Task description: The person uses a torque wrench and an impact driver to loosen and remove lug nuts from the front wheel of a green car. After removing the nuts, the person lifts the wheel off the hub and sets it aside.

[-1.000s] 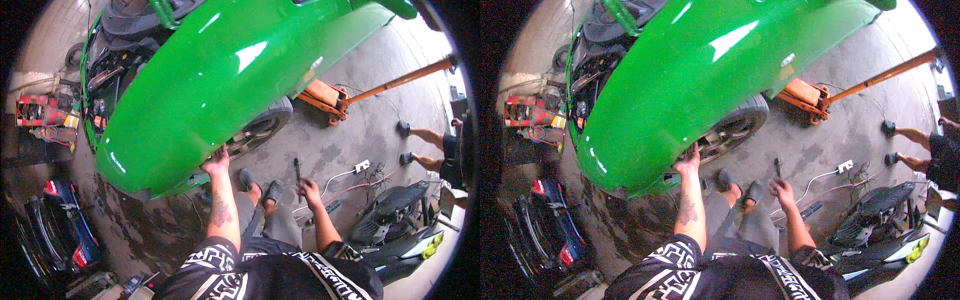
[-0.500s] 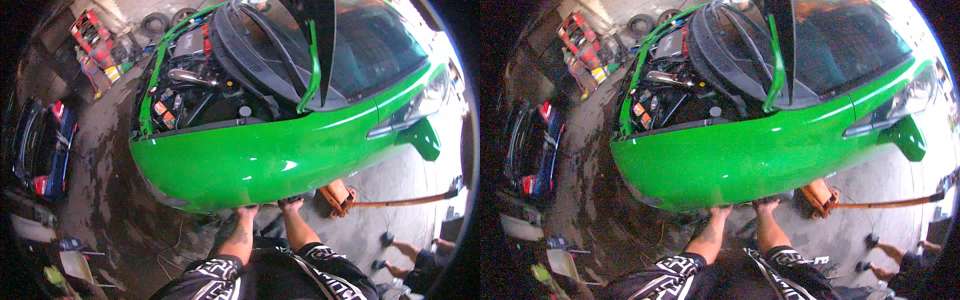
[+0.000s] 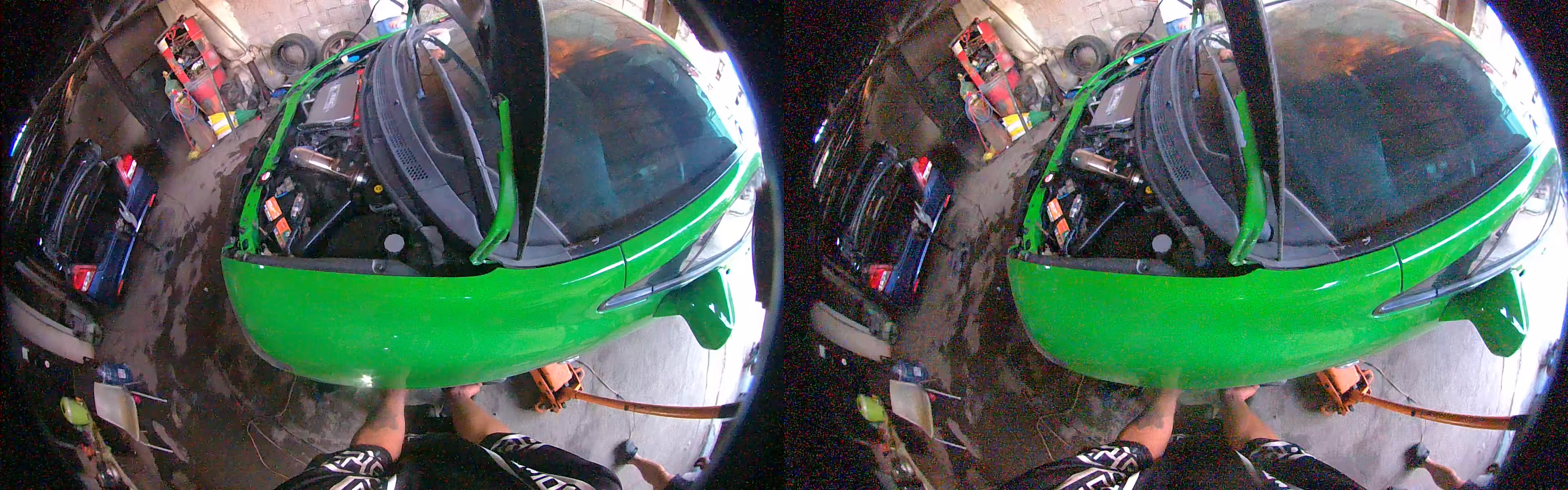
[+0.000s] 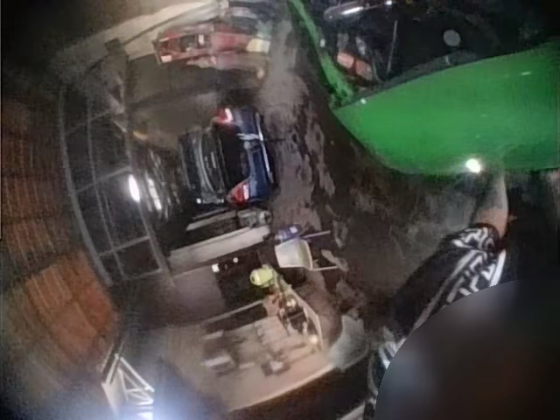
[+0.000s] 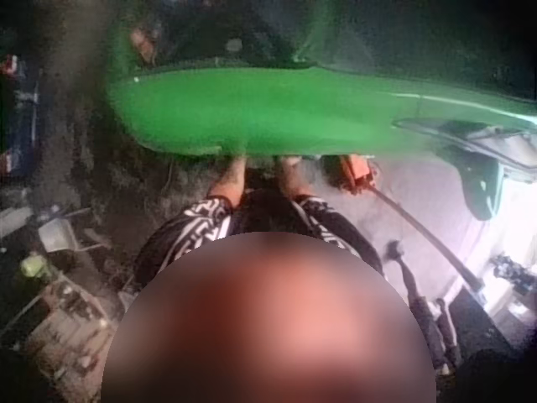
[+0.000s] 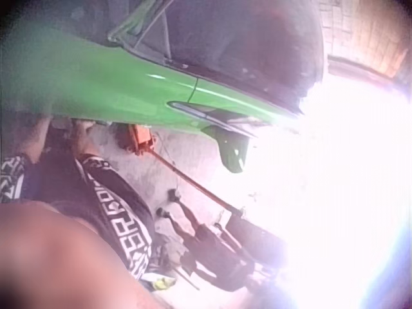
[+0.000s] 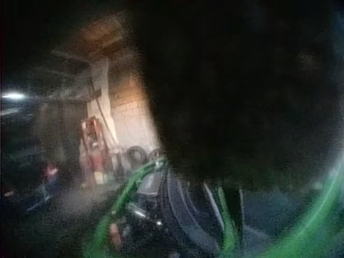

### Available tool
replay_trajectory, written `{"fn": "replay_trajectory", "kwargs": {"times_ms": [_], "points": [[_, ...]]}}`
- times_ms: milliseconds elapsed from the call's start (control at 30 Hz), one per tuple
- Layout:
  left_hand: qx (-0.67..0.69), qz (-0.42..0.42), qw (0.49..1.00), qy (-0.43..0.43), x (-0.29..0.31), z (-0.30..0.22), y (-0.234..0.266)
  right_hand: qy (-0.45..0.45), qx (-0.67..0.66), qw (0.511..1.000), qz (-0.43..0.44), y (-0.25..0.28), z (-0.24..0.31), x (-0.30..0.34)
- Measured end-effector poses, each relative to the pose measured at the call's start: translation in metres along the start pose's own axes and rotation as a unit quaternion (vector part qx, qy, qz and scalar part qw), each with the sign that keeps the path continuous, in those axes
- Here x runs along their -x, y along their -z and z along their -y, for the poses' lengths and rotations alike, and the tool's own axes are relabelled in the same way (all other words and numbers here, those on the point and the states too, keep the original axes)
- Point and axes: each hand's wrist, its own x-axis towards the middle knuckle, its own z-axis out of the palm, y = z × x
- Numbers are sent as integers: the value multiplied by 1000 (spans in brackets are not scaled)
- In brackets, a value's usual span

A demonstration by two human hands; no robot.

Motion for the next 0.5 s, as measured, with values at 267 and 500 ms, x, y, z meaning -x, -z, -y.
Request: {"fn": "replay_trajectory", "kwargs": {"times_ms": [267,500], "points": [[8,-13,1000,-4,3,-1,-1,3,95,995,-37,-13,15,25],[13,-32,999,-6,16,-5,6,27,295,953,-58,-15,31,52]]}}
